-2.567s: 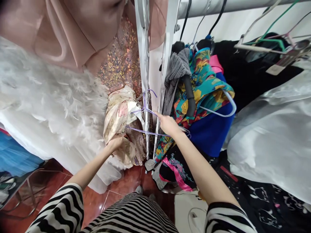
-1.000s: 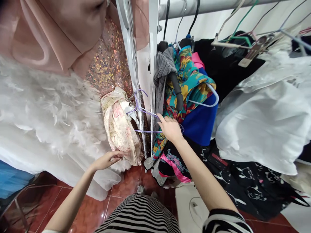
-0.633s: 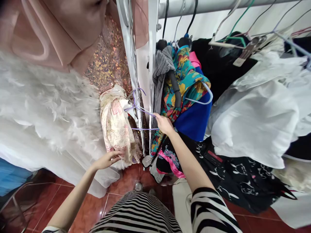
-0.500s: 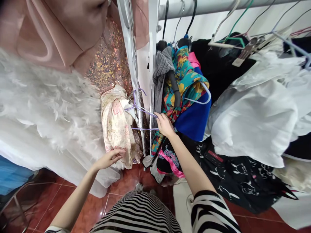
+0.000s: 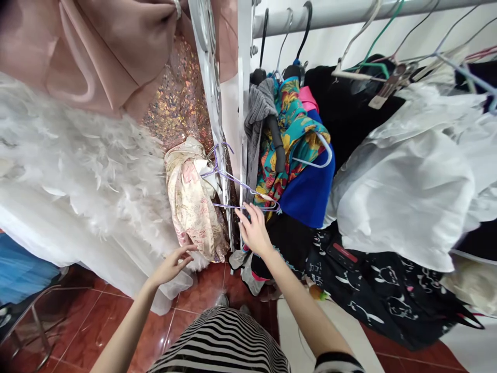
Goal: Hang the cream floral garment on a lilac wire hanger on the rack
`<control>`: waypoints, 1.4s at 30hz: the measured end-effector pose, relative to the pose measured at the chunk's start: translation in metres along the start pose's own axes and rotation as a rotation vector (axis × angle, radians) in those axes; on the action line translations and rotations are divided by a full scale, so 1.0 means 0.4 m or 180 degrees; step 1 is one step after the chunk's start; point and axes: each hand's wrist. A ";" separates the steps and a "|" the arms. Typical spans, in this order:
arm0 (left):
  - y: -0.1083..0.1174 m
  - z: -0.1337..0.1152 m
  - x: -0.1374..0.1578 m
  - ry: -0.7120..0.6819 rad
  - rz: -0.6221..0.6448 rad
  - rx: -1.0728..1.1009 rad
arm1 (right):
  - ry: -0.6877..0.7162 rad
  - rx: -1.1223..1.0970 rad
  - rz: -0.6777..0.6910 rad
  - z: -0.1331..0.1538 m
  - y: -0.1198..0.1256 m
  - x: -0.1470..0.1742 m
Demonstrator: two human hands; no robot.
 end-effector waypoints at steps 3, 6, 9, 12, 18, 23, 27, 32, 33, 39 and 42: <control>-0.048 0.033 0.014 0.0203 -0.0085 0.0169 | -0.1069 -0.1086 0.0015 0.061 -0.016 0.099; -0.104 0.063 0.033 0.0401 -0.0125 0.0432 | -0.2588 -0.2586 -0.0094 0.106 -0.022 0.214; -0.160 0.084 0.055 0.0598 -0.0102 0.0757 | -0.3599 -0.3214 -0.0534 0.127 -0.011 0.318; -0.210 0.101 0.063 0.0716 -0.0239 0.1105 | -0.4082 -0.3343 -0.0739 0.128 0.010 0.382; -0.255 0.121 0.026 0.0675 -0.0622 0.1753 | -0.4013 -0.3510 -0.0610 0.140 0.041 0.346; -0.184 0.109 0.031 0.0510 -0.0275 0.1428 | -0.3724 -0.3412 -0.0206 0.215 0.019 0.249; -0.124 0.128 0.065 0.0559 -0.0283 0.1163 | -0.3549 -0.3216 0.0125 0.277 -0.025 0.224; -0.113 0.191 0.110 0.0836 -0.0214 0.1118 | -0.3688 -0.3414 0.0084 0.316 -0.068 0.253; -0.114 0.203 0.117 0.0863 -0.0191 0.1108 | -0.3697 -0.3463 0.0075 0.321 -0.073 0.258; -0.075 0.207 0.114 0.0595 -0.0174 0.0750 | -0.3832 -0.3446 -0.0110 0.358 -0.116 0.279; 0.003 0.122 0.076 -0.0049 -0.0197 0.0402 | -0.3917 -0.3424 -0.0060 0.385 -0.153 0.284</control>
Point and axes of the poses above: each hand's wrist, its own x-axis away from the middle knuckle, its own y-axis out of the back of the hand, z = x × y, and after that the axes turned 13 degrees about y, right-handed
